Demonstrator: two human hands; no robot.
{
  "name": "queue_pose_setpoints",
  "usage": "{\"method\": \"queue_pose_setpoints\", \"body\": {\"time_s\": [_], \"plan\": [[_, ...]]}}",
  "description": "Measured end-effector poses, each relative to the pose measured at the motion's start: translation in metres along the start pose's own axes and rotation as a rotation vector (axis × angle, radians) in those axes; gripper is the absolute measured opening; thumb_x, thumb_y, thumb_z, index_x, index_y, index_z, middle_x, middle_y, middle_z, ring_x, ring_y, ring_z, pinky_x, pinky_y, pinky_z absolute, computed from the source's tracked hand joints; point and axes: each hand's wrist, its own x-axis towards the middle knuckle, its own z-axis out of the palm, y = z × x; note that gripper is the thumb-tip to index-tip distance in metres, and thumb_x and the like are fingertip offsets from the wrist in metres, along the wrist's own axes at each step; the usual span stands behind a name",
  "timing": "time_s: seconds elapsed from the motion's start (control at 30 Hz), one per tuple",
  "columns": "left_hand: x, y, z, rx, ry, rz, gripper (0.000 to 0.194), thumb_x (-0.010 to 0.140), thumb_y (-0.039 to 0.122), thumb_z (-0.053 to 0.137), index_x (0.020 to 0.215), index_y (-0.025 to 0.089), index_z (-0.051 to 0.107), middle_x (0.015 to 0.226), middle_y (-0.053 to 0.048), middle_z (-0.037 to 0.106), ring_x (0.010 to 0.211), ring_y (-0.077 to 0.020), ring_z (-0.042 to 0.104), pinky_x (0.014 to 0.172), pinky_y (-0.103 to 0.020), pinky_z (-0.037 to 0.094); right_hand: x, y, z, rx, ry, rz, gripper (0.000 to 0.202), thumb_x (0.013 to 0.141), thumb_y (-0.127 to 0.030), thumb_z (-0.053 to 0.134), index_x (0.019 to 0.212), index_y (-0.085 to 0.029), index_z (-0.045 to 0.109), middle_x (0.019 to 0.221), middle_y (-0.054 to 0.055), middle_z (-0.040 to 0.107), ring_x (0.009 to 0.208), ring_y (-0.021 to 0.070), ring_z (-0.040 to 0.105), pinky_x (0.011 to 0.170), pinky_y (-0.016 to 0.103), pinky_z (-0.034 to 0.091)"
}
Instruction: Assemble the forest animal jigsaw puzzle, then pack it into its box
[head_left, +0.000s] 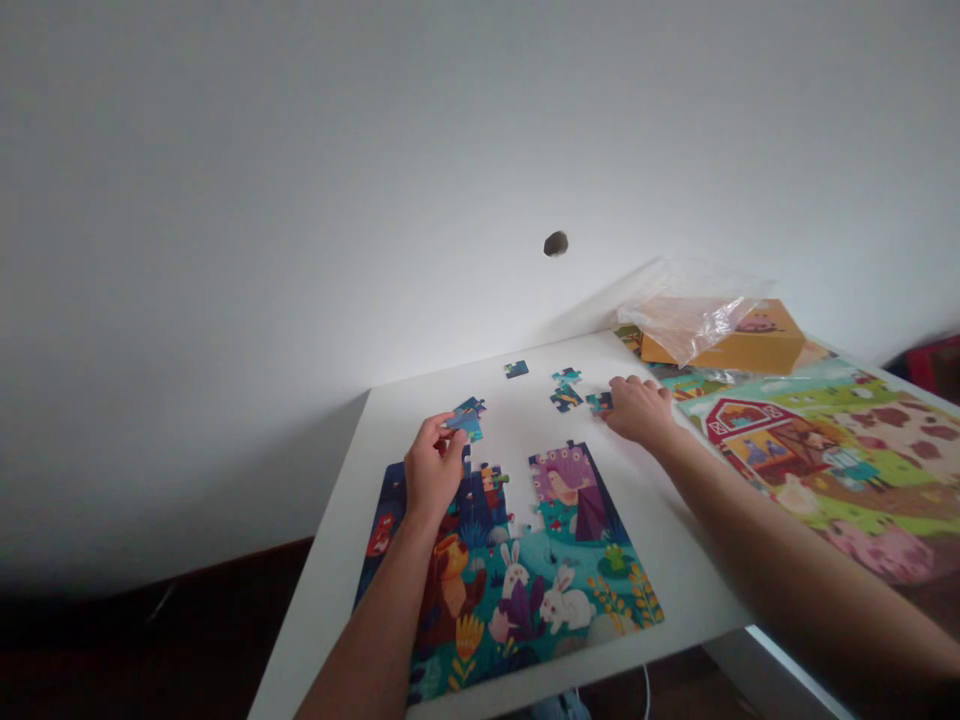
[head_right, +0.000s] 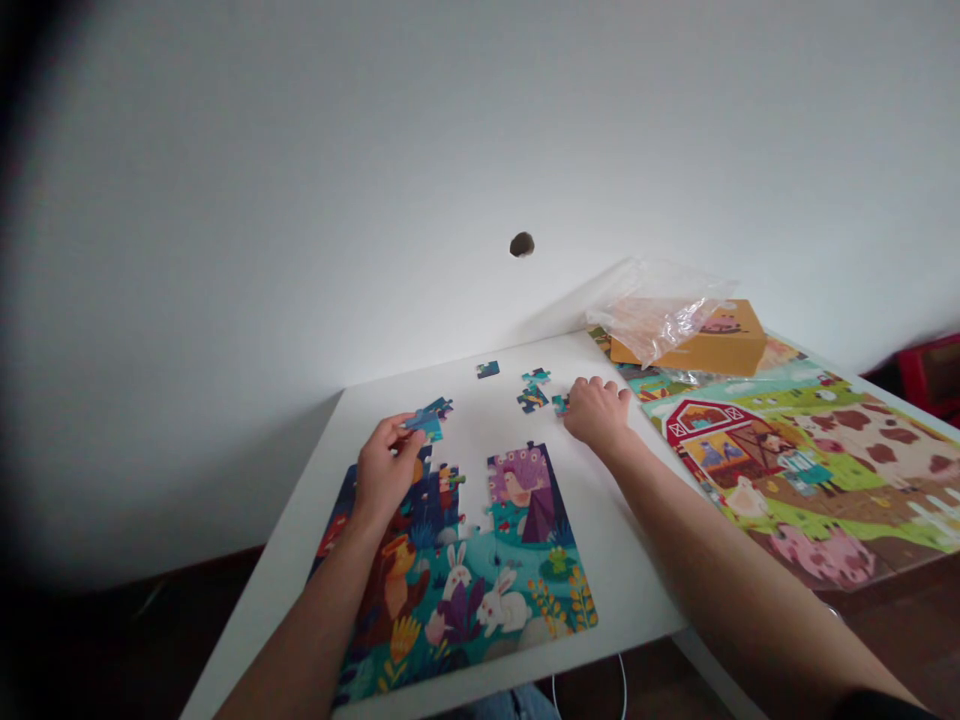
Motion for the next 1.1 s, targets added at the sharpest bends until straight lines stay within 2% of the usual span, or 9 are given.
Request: {"method": "queue_pose_setpoints", "body": {"time_s": [0.23,0.37,0.53,0.7,0.8,0.87,0.97,1.03,1.1], "plan": [[-0.001,0.001,0.001,0.016,-0.019,0.009,0.027,0.082,0.031,0.062,0.107,0.020,0.063,0.083,-0.002,0.071,0.072,-0.0171,0.065,0.071,-0.028,0.050,0.003,-0.001,0.000,0.030,-0.042,0.051,0.041,0.080,-0.035,0.061,0.115,-0.013,0.062,0.120,0.022,0.062,0.118,0.0400,0.053,0.095,0.054,0.037],[-0.001,0.001,0.002,0.019,-0.029,0.008,0.027,0.082,0.030,0.062,0.107,0.020,0.064,0.083,-0.002,0.071,0.072,-0.0173,0.065,0.072,-0.028,0.050,0.005,0.001,0.002,0.153,-0.060,-0.052,0.032,0.077,-0.025,0.059,0.107,-0.015,0.065,0.112,0.018,0.066,0.107,0.0320,0.061,0.087,0.040,0.044],[-0.001,0.003,0.002,0.012,-0.031,-0.004,0.028,0.082,0.029,0.061,0.109,0.020,0.064,0.083,-0.002,0.071,0.074,-0.0175,0.066,0.073,-0.028,0.050,0.010,0.007,0.010,0.202,-0.033,-0.133,0.048,0.073,-0.021,0.061,0.120,-0.014,0.058,0.105,0.015,0.070,0.099,0.0269,0.065,0.077,0.031,0.045],[-0.002,0.007,0.001,0.019,-0.054,0.004,0.028,0.082,0.029,0.061,0.109,0.020,0.065,0.081,-0.002,0.071,0.073,-0.0175,0.065,0.072,-0.028,0.049,0.016,0.010,0.007,0.245,-0.077,-0.170,0.028,0.072,-0.027,0.068,0.097,-0.014,0.070,0.098,0.015,0.072,0.092,0.0283,0.066,0.072,0.030,0.044],[-0.002,0.008,0.002,0.027,-0.056,0.003,0.029,0.082,0.028,0.061,0.109,0.019,0.065,0.081,-0.002,0.071,0.071,-0.0173,0.065,0.071,-0.028,0.049,0.018,0.007,0.003,0.386,-0.028,-0.192,0.013,0.076,-0.026,0.065,0.085,-0.016,0.069,0.086,0.012,0.072,0.081,0.0241,0.066,0.067,0.029,0.042],[-0.002,0.008,0.002,0.023,-0.055,-0.005,0.030,0.082,0.028,0.060,0.110,0.019,0.065,0.081,-0.002,0.070,0.070,-0.0169,0.064,0.071,-0.028,0.048,0.016,-0.001,0.003,0.633,-0.032,-0.265,0.013,0.080,-0.025,0.061,0.088,-0.016,0.066,0.078,0.008,0.072,0.072,0.0196,0.065,0.064,0.027,0.043],[-0.003,0.008,0.001,0.025,-0.071,-0.006,0.031,0.083,0.028,0.059,0.112,0.019,0.065,0.079,-0.001,0.069,0.069,-0.0162,0.063,0.070,-0.027,0.048,0.003,-0.021,0.007,0.995,-0.148,-0.468,0.032,0.081,-0.031,0.065,0.109,-0.016,0.061,0.072,0.002,0.070,0.063,0.0155,0.062,0.059,0.025,0.044],[-0.003,0.010,0.001,0.034,-0.082,0.001,0.031,0.083,0.028,0.057,0.112,0.019,0.065,0.077,-0.001,0.068,0.068,-0.0161,0.063,0.069,-0.027,0.047,-0.009,-0.037,0.013,1.035,-0.194,-0.583,0.039,0.080,-0.034,0.070,0.113,-0.017,0.062,0.072,0.000,0.071,0.063,0.0143,0.061,0.059,0.024,0.043],[-0.003,0.012,0.001,0.042,-0.086,0.000,0.031,0.083,0.028,0.057,0.111,0.019,0.065,0.077,-0.001,0.068,0.068,-0.0160,0.062,0.069,-0.026,0.047,-0.021,-0.050,0.018,0.969,-0.228,-0.662,0.031,0.084,-0.032,0.065,0.112,-0.018,0.067,0.075,0.001,0.072,0.063,0.0129,0.060,0.062,0.024,0.043]]}}
